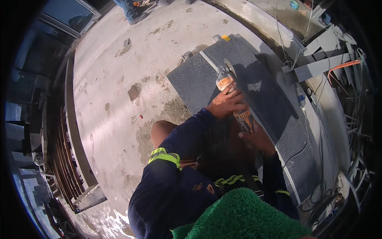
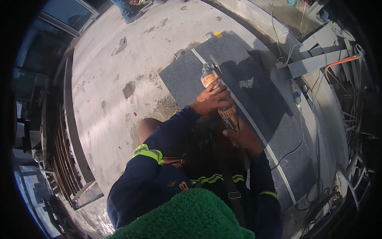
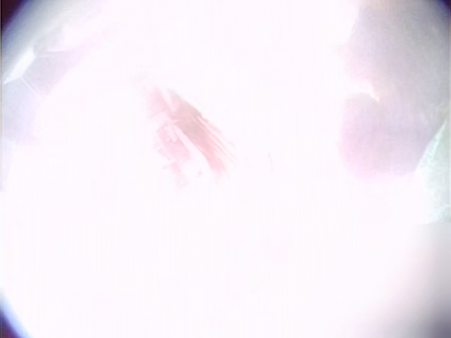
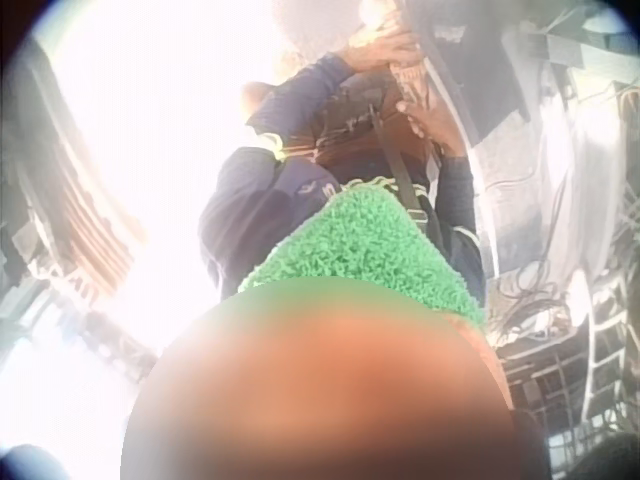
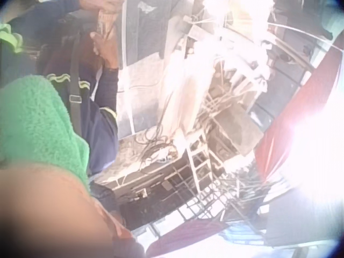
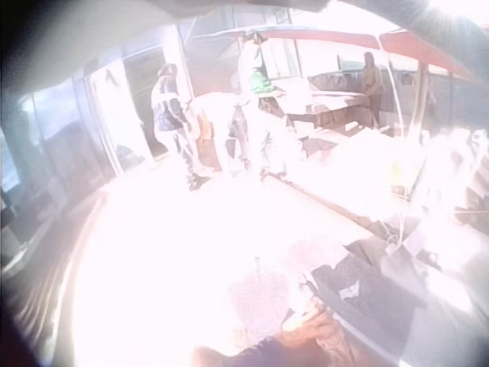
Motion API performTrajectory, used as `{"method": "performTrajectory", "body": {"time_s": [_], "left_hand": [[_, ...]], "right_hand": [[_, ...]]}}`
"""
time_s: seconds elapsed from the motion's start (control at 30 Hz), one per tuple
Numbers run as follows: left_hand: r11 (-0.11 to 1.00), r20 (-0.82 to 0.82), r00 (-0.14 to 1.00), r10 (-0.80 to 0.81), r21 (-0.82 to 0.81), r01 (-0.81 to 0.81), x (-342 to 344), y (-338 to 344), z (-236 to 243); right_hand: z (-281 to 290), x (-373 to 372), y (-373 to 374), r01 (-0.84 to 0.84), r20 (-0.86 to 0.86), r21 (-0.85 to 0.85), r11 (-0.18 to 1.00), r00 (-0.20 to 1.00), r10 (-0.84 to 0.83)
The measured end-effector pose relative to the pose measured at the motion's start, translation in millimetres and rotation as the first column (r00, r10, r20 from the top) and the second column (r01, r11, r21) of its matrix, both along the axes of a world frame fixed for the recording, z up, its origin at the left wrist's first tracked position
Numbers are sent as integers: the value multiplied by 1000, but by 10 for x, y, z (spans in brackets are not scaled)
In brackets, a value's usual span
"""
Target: The person positions a large gray tile on a metal frame, then uses an angle grinder to cut along a marked line. The person holds the tile steady with one hand while guiding the grinder with the other.
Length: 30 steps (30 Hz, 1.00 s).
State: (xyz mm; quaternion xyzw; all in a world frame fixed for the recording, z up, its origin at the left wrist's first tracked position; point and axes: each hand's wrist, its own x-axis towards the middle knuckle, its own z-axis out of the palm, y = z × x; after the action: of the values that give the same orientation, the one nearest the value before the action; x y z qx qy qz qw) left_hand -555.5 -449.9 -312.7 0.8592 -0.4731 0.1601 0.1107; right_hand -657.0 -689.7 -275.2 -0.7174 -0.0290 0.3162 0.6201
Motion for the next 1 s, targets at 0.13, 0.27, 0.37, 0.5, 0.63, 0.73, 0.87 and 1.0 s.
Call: {"method": "performTrajectory", "body": {"time_s": [0.13,0.27,0.37,0.5,0.63,0.73,0.87,1.0], "left_hand": [[998,-11,998,56,-6,-56,20,24,-192],[993,-12,994,111,-45,-111,89,62,-443],[988,-28,989,146,-45,-147,160,132,-596],[987,-35,990,140,-71,-142,267,243,-666],[985,-51,990,131,-106,-136,307,185,-597],[980,-62,994,89,-175,-98,299,53,-533],[978,-47,999,6,-209,-16,300,-77,-507],[983,-55,996,-68,-176,58,255,-206,-523]], "right_hand": [[-246,90,2,-4,19,-103,995,1000,6],[-467,257,64,3,225,-295,956,972,66],[-500,389,91,-58,143,-282,958,984,102],[-537,553,74,-3,-327,135,991,944,47],[-749,605,-17,392,-725,599,698,636,264],[-915,481,-87,428,-679,673,603,681,275],[-942,259,-83,504,-632,763,404,713,303],[-815,17,-47,535,-617,660,527,786,-25]]}}
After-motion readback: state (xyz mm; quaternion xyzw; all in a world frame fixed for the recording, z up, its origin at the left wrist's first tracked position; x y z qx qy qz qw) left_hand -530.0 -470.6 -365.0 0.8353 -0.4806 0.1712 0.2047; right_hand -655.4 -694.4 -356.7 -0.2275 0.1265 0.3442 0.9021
